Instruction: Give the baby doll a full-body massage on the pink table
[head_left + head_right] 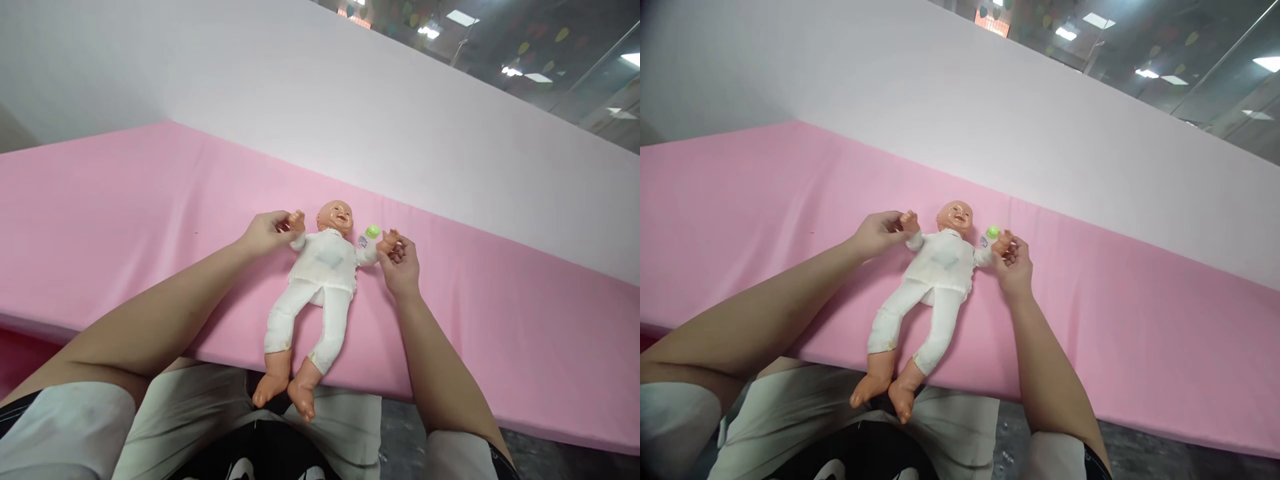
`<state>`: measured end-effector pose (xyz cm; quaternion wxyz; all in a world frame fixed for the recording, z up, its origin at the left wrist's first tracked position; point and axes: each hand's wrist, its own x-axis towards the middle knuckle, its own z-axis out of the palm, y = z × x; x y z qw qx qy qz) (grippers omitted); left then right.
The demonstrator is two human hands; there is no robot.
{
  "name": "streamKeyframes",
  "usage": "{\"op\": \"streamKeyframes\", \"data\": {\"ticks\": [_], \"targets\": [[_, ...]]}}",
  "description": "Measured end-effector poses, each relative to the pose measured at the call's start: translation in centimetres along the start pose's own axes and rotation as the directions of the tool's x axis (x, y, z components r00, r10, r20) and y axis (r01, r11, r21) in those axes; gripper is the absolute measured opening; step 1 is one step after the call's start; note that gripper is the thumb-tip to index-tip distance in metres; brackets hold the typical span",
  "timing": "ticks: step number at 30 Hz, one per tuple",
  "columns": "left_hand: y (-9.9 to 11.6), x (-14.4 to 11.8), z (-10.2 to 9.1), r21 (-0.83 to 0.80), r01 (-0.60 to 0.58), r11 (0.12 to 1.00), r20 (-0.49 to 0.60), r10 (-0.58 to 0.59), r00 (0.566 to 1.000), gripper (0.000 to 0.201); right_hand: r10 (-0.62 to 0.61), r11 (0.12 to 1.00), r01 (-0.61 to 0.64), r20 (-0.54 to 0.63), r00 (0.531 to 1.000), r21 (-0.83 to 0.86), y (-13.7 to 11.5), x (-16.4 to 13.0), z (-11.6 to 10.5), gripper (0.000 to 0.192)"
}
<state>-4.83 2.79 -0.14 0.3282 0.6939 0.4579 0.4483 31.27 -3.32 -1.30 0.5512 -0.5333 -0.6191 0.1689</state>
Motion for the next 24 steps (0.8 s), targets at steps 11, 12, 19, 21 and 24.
{"op": "streamKeyframes", "data": {"ticks": [11,12,19,21,24], "targets": [[1.7,-1.6,2.0,0.333,-0.477,0.813,0.370,0.353,0.859,0.039,-0.346,0.820,0.523,0.528,0.776,-0.232,-4.6,-2.7,2.8,0.026],[1.7,-1.6,2.1,0.342,-0.475,0.811,0.363,0.352,0.863,0.039,-0.342,0.831,0.510,0.519,0.783,-0.222,-4.3,-2.6,2.8,0.027],[0.9,-0.8,1.2,0.273,-0.131,0.953,0.035,0.126,0.991,0.035,0.013,0.996,-0.001,0.128,0.992,-0.091,-1.2,-1.2,2.3,0.056],[-0.4,0.1,0.4,0.208,0.024,0.978,-0.110,-0.001,0.994,0.037,0.103,0.995,-0.103,-0.012,0.995,-0.004,0.1,-0.3,1.5,0.066],[-3.1,1.6,-1.0,0.160,0.208,0.965,-0.306,-0.152,0.940,0.058,0.223,0.969,-0.212,-0.087,0.971,0.128,2.5,1.1,0.1,0.077]]}}
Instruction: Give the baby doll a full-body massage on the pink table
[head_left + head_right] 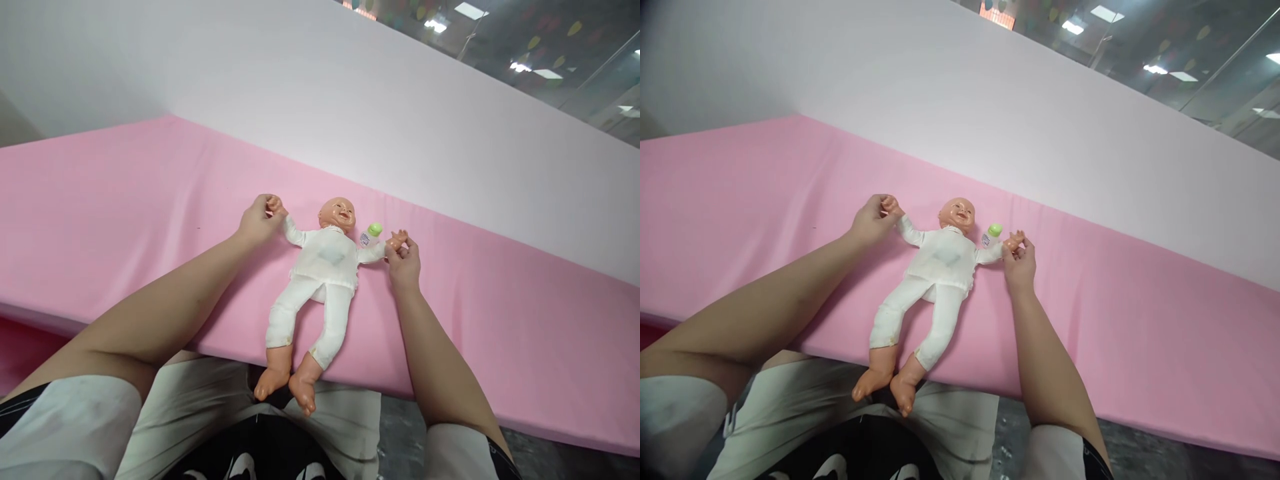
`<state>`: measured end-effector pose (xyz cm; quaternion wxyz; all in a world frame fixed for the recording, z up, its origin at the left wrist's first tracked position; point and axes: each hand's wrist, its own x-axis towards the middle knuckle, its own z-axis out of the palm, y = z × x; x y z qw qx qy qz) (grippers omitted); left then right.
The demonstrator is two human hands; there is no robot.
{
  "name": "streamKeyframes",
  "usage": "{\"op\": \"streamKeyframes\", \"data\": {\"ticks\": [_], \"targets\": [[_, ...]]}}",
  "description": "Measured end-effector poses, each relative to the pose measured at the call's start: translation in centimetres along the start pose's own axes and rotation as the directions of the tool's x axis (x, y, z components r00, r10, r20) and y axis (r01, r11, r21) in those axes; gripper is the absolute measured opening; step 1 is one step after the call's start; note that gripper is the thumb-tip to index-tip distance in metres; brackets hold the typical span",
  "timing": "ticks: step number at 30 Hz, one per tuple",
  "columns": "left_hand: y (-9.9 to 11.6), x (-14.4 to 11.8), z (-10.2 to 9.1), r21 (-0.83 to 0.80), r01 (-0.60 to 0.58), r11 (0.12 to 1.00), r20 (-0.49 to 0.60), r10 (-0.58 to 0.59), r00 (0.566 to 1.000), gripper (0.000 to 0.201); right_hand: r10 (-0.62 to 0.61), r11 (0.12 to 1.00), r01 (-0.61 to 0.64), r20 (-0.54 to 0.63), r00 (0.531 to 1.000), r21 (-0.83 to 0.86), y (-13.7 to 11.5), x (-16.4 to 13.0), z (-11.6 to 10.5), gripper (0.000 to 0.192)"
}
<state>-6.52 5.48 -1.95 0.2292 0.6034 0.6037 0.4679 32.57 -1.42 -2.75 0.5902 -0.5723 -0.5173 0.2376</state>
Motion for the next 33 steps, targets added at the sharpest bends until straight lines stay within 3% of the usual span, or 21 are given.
{"op": "streamKeyframes", "data": {"ticks": [2,4,8,12,15,18,21,24,26,28,31,33], "targets": [[-1.7,1.3,-0.1,0.038,0.121,0.992,-0.032,-0.120,0.992,0.067,0.114,0.992,-0.113,-0.008,0.994,0.060,1.5,1.1,-0.8,0.081],[-2.8,2.0,-0.2,0.101,0.178,0.979,-0.004,-0.178,0.984,0.054,0.206,0.976,-0.205,-0.005,0.979,0.072,2.8,1.9,-1.3,0.084],[-2.9,2.1,-0.2,0.247,0.136,0.959,0.036,-0.150,0.988,0.030,0.246,0.963,-0.245,-0.006,0.969,-0.113,4.1,2.5,-1.9,0.086],[-2.2,1.2,0.0,0.456,-0.064,0.887,0.072,0.035,0.997,0.033,0.200,0.883,-0.189,-0.021,0.980,-0.429,3.8,2.6,-2.3,0.087],[-1.9,-0.6,0.2,0.496,-0.316,0.809,0.105,0.305,0.947,0.036,0.201,0.862,-0.183,-0.012,0.979,-0.472,3.5,2.5,-2.4,0.088],[-1.1,-3.5,0.5,0.395,-0.602,0.694,0.243,0.553,0.797,0.030,0.207,0.845,-0.193,-0.028,0.978,-0.500,3.2,2.5,-2.3,0.087],[0.4,-6.5,0.7,0.167,-0.844,0.509,0.371,0.761,0.532,0.031,0.217,0.831,-0.220,-0.066,0.974,-0.511,3.0,2.6,-2.2,0.091],[2.0,-8.7,0.6,-0.028,-0.934,0.356,0.401,0.860,0.315,0.046,0.209,0.842,-0.231,-0.100,0.973,-0.487,2.9,2.6,-2.2,0.093],[2.9,-9.7,0.4,-0.122,-0.945,0.305,0.405,0.884,0.233,0.053,0.204,0.855,-0.235,-0.118,0.972,-0.462,3.0,2.6,-2.2,0.092],[3.6,-10.5,0.1,-0.191,-0.939,0.287,0.431,0.884,0.183,0.059,0.215,0.884,-0.248,-0.128,0.968,-0.395,3.2,2.6,-2.2,0.093],[4.5,-11.6,0.0,-0.255,-0.935,0.248,0.487,0.868,0.097,0.068,0.221,0.951,-0.243,-0.128,0.967,-0.191,3.0,2.3,-1.7,0.096],[4.9,-12.0,0.3,-0.268,-0.940,0.209,0.501,0.864,0.049,0.067,0.162,0.982,-0.173,-0.135,0.977,-0.074,2.4,2.0,-1.0,0.087]]}}
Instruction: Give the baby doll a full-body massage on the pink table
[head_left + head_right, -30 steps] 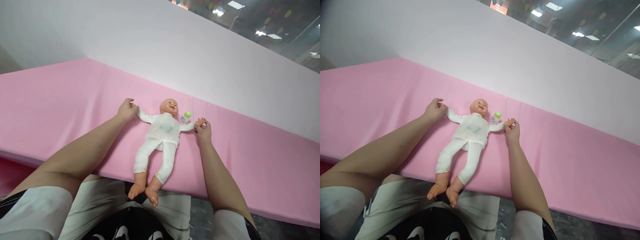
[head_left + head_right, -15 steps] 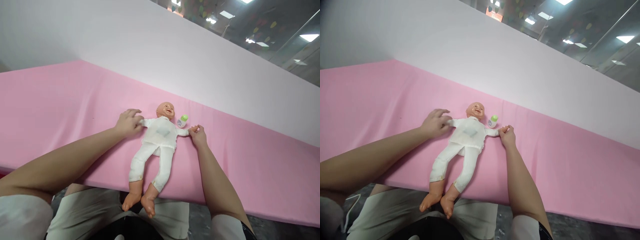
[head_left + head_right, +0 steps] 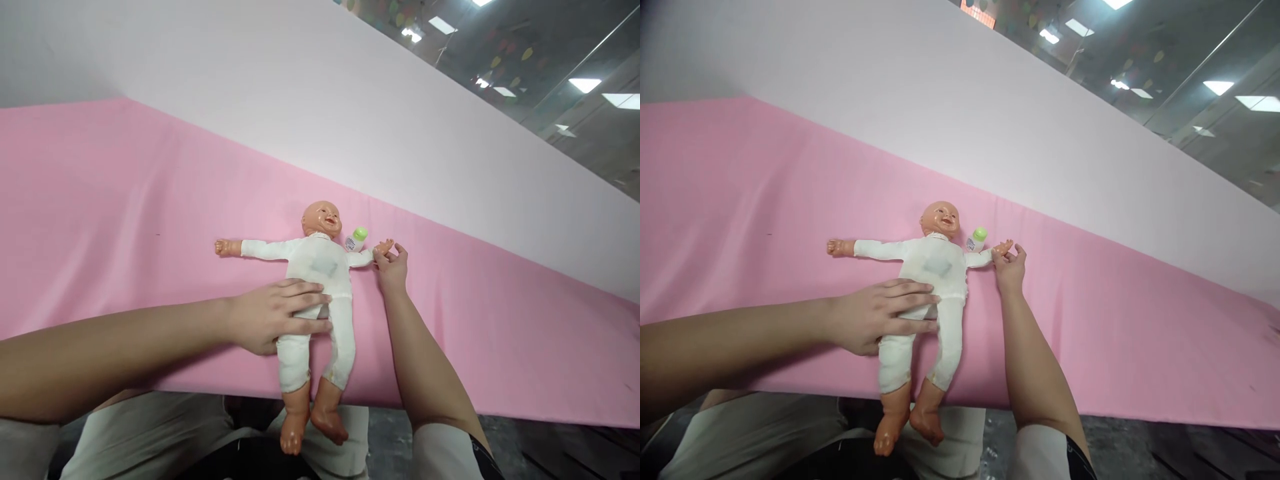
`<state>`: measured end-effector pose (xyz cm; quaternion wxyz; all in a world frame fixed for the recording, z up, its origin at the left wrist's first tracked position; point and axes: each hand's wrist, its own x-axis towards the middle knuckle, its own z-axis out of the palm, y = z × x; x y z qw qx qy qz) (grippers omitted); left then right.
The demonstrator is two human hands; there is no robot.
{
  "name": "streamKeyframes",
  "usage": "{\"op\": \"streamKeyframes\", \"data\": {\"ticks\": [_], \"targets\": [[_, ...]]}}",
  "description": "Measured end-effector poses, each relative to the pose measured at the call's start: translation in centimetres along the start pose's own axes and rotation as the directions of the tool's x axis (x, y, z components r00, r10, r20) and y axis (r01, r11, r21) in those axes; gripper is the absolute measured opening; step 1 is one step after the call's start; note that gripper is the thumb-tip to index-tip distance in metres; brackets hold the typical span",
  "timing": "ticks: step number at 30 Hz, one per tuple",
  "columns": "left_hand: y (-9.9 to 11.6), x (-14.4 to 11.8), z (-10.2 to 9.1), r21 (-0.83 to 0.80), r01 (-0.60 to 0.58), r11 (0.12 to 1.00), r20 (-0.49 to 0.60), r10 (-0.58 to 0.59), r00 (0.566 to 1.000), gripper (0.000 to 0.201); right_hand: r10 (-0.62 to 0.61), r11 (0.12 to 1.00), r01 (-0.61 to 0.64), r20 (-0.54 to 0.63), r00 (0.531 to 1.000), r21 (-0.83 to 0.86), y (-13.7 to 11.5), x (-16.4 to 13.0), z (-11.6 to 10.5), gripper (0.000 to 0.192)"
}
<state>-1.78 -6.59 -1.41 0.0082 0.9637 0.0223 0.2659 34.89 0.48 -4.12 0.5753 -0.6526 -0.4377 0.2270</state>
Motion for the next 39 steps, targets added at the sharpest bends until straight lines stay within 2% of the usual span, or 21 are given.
{"op": "streamKeyframes", "data": {"ticks": [4,7,9,12,13,15,18,20,22,25,27,31,33,36,39], "targets": [[-0.2,0.5,0.6,-0.022,-0.006,1.000,-0.067,0.005,0.998,0.055,-0.236,0.968,0.239,-0.040,0.971,0.074,-1.8,-2.1,1.9,0.058],[-0.9,0.4,0.6,-0.123,0.074,0.990,-0.197,-0.098,0.976,0.054,-0.419,0.906,0.421,0.055,0.907,-0.046,-3.0,-4.1,3.4,0.047],[-1.4,0.4,0.4,-0.167,0.178,0.970,-0.293,-0.222,0.930,0.053,-0.539,0.800,0.574,0.213,0.815,-0.174,-3.4,-5.1,4.2,0.040],[-2.4,0.2,-0.1,-0.159,0.347,0.924,-0.383,-0.381,0.841,0.049,-0.659,0.568,0.782,0.429,0.618,-0.255,-3.5,-5.7,5.0,0.034],[-2.9,0.1,-0.1,-0.145,0.388,0.910,-0.400,-0.412,0.819,0.049,-0.676,0.515,0.817,0.465,0.572,-0.257,-3.5,-5.6,5.2,0.035],[-4.1,-0.1,0.1,-0.111,0.446,0.888,-0.405,-0.450,0.796,0.046,-0.685,0.473,0.841,0.491,0.538,-0.261,-3.5,-5.5,5.4,0.037],[-5.8,-0.4,1.0,-0.065,0.443,0.894,-0.340,-0.437,0.833,0.039,-0.650,0.495,0.828,0.521,0.553,-0.262,-3.6,-5.4,5.4,0.038],[-6.3,-0.4,1.4,-0.058,0.426,0.903,-0.308,-0.422,0.853,0.038,-0.616,0.545,0.796,0.518,0.594,-0.264,-3.7,-5.5,5.3,0.039],[-6.3,-0.3,1.5,-0.067,0.418,0.906,-0.312,-0.417,0.854,0.038,-0.578,0.626,0.727,0.457,0.676,-0.283,-3.6,-5.6,5.2,0.041],[-5.3,-0.2,0.8,-0.102,0.393,0.914,-0.327,-0.404,0.854,0.039,-0.475,0.793,0.546,0.285,0.832,-0.271,-3.3,-5.4,4.7,0.049],[-4.2,0.0,0.0,-0.144,0.342,0.929,-0.346,-0.371,0.862,0.041,-0.407,0.877,0.441,0.193,0.893,-0.191,-2.9,-4.7,4.2,0.055],[-1.7,0.5,-1.5,-0.244,0.129,0.961,-0.358,-0.213,0.909,0.047,-0.330,0.942,0.333,0.067,0.942,-0.034,-1.7,-2.4,2.2,0.062],[-0.6,0.8,-1.8,-0.299,0.054,0.953,-0.297,-0.147,0.943,0.049,-0.204,0.978,0.205,0.029,0.979,-0.039,-1.0,-1.1,1.0,0.069],[0.4,1.1,-1.7,-0.314,0.008,0.949,-0.238,-0.087,0.967,0.046,-0.006,0.976,0.007,0.002,1.000,-0.219,-0.1,0.6,-0.8,0.082],[0.6,1.2,-1.2,-0.298,0.004,0.955,-0.235,-0.078,0.969,0.039,0.055,0.914,-0.033,0.043,0.998,-0.404,0.4,1.4,-1.6,0.082]]}}
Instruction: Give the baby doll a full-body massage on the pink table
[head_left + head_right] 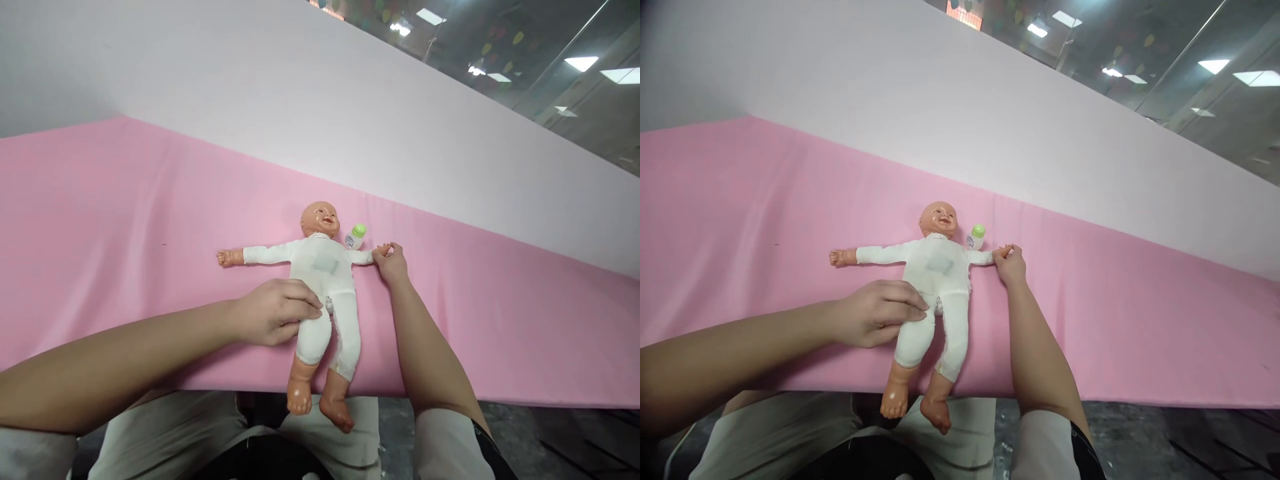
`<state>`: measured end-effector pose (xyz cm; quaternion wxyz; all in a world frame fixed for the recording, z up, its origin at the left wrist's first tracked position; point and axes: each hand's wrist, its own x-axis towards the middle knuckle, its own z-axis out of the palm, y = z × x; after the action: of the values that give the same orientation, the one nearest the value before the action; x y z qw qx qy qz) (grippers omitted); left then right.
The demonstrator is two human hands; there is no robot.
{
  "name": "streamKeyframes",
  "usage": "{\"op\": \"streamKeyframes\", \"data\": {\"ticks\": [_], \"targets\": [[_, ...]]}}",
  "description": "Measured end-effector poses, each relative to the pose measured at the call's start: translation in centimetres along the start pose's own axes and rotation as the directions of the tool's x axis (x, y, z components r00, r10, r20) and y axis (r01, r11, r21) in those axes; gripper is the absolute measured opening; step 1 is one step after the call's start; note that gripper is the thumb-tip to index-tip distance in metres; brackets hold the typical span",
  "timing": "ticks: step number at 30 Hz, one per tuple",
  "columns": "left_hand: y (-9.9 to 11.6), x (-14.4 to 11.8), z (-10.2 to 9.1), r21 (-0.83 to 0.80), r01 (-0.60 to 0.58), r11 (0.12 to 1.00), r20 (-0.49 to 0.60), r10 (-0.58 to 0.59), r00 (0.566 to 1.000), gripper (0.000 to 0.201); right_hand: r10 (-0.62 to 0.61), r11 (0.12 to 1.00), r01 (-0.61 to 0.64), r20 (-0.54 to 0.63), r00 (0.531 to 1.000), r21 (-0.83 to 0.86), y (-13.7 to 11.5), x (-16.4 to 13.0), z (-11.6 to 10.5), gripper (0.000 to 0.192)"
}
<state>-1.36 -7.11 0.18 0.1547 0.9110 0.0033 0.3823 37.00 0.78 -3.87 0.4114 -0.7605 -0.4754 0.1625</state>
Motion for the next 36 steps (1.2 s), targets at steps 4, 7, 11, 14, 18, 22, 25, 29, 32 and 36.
{"op": "streamKeyframes", "data": {"ticks": [4,7,11,14,18,22,25,29,32,36], "targets": [[-0.8,-0.4,-0.1,-0.030,0.064,0.998,-0.093,-0.066,0.993,0.033,-0.042,0.999,0.042,-0.043,0.998,0.004,-0.5,-0.6,0.5,0.079],[-2.0,-0.6,-0.5,0.019,0.193,0.981,-0.204,-0.185,0.961,0.029,-0.150,0.971,0.170,-0.128,0.980,0.166,-2.0,-2.1,1.3,0.072],[-4.3,-0.6,-0.8,0.065,0.460,0.885,-0.242,-0.434,0.868,0.024,-0.353,0.908,0.370,-0.118,0.928,0.197,-4.6,-5.0,2.5,0.050],[-6.0,-0.6,-0.5,0.026,0.616,0.788,-0.219,-0.596,0.772,0.019,-0.546,0.833,0.547,-0.038,0.837,0.078,-6.0,-6.7,3.5,0.034],[-7.0,-0.6,-0.2,-0.016,0.665,0.747,-0.199,-0.654,0.730,0.018,-0.731,0.677,0.736,0.109,0.673,-0.007,-6.7,-7.4,4.6,0.029],[-6.6,-0.8,-0.3,0.024,0.602,0.798,-0.200,-0.586,0.785,0.020,-0.724,0.679,0.734,0.170,0.668,0.009,-6.5,-7.0,4.8,0.031],[-5.6,-0.9,-0.6,0.091,0.478,0.874,-0.211,-0.452,0.867,0.022,-0.645,0.763,0.645,0.101,0.758,0.034,-5.9,-6.6,4.3,0.031],[-3.5,-0.9,-1.0,0.058,0.269,0.962,-0.201,-0.252,0.947,0.018,-0.474,0.866,0.476,-0.049,0.879,0.155,-4.7,-5.3,2.8,0.049],[-2.0,-0.5,-1.3,-0.079,0.191,0.978,-0.065,-0.196,0.978,0.012,-0.373,0.896,0.394,-0.135,0.918,0.203,-3.5,-3.6,1.4,0.065],[-0.9,0.1,-1.0,-0.176,0.201,0.964,0.067,-0.192,0.979,0.008,-0.112,0.989,0.121,-0.107,0.988,0.089,-1.4,-1.2,0.3,0.073]]}}
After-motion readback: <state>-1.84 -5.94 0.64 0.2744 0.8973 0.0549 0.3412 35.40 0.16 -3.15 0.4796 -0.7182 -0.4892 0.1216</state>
